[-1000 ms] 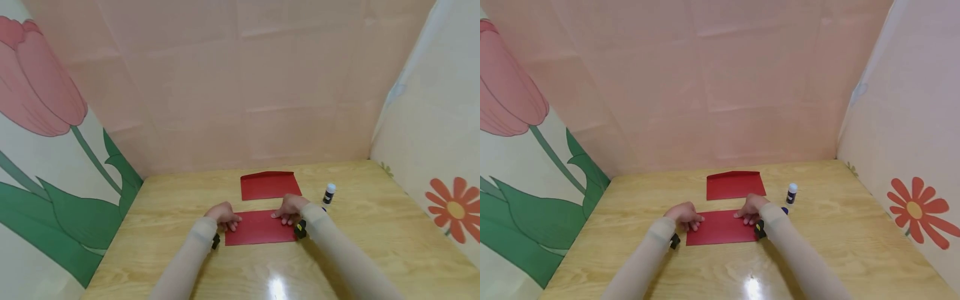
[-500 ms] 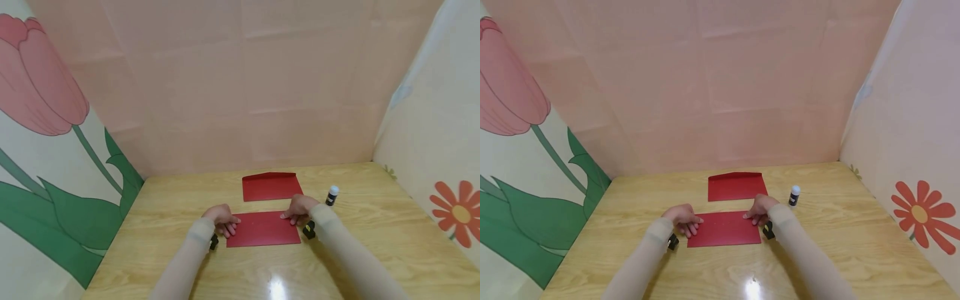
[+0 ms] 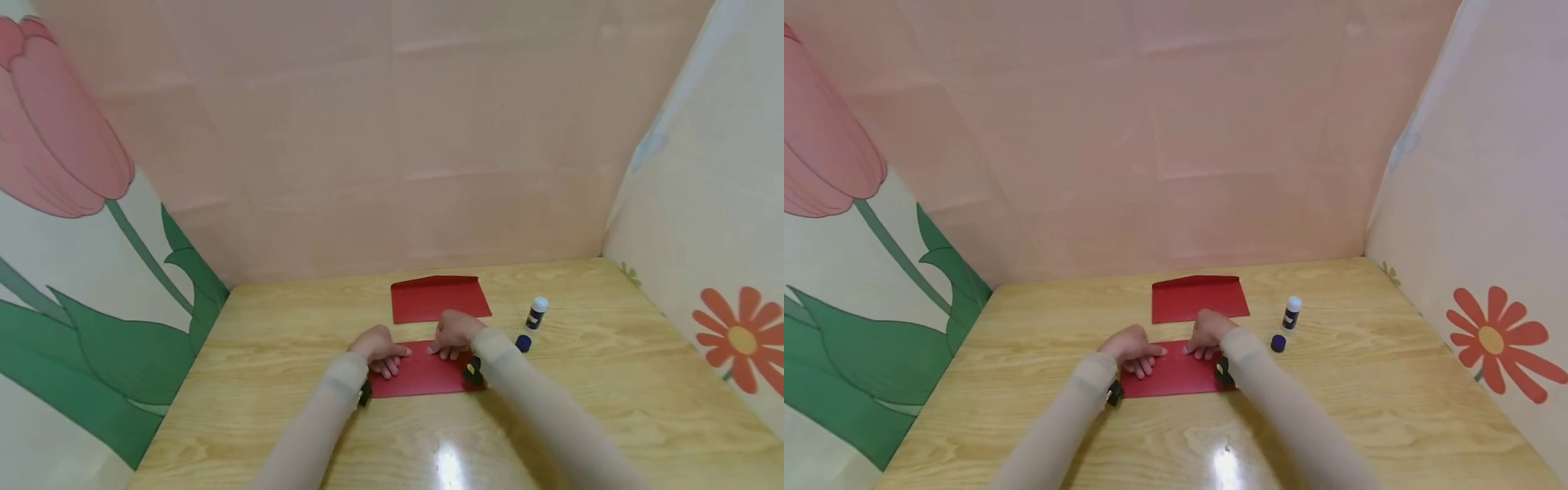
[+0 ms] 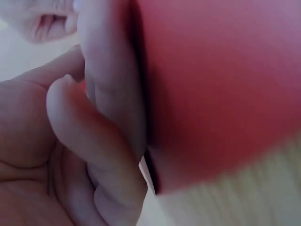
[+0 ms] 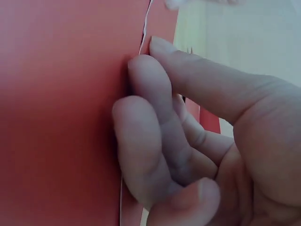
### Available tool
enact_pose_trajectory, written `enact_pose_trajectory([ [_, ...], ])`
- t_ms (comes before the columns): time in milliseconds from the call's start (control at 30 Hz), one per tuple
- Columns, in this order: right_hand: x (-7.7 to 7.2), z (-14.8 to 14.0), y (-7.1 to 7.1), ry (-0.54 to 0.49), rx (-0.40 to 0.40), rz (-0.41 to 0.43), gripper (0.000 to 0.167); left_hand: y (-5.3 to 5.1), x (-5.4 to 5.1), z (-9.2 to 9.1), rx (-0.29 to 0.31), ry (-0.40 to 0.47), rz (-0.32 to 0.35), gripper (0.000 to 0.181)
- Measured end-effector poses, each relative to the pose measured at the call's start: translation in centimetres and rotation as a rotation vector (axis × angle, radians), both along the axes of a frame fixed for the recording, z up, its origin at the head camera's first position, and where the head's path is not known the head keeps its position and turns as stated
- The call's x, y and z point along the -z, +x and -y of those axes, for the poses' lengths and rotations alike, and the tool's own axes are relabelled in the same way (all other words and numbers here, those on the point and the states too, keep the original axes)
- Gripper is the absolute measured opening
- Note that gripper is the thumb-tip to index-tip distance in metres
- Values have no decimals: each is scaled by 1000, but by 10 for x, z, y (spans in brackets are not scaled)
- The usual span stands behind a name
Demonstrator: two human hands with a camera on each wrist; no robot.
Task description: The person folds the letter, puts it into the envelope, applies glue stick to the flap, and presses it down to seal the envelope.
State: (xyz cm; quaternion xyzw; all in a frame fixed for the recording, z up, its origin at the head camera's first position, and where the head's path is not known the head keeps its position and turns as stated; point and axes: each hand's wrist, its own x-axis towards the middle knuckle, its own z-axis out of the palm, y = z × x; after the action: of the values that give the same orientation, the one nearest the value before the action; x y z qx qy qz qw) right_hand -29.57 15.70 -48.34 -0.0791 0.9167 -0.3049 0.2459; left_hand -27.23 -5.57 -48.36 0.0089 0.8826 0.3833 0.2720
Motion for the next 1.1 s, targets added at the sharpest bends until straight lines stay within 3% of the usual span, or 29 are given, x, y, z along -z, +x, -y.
enact_pose_trajectory([
  [300, 1, 16, 3, -1, -4, 15, 30, 0, 4, -5, 18, 17, 3, 31],
  [600, -3, 14, 2, 18, -38, 32, 29, -2, -1, 0, 52, -16, 46, 33],
  [900, -4, -15, 5, 8, 32, 100, 34, -7, -3, 2, 71, -5, 123, 34],
  [1100, -3, -37, 1, 40, 22, 129, 38, -9, 0, 14, 62, 19, 137, 34],
])
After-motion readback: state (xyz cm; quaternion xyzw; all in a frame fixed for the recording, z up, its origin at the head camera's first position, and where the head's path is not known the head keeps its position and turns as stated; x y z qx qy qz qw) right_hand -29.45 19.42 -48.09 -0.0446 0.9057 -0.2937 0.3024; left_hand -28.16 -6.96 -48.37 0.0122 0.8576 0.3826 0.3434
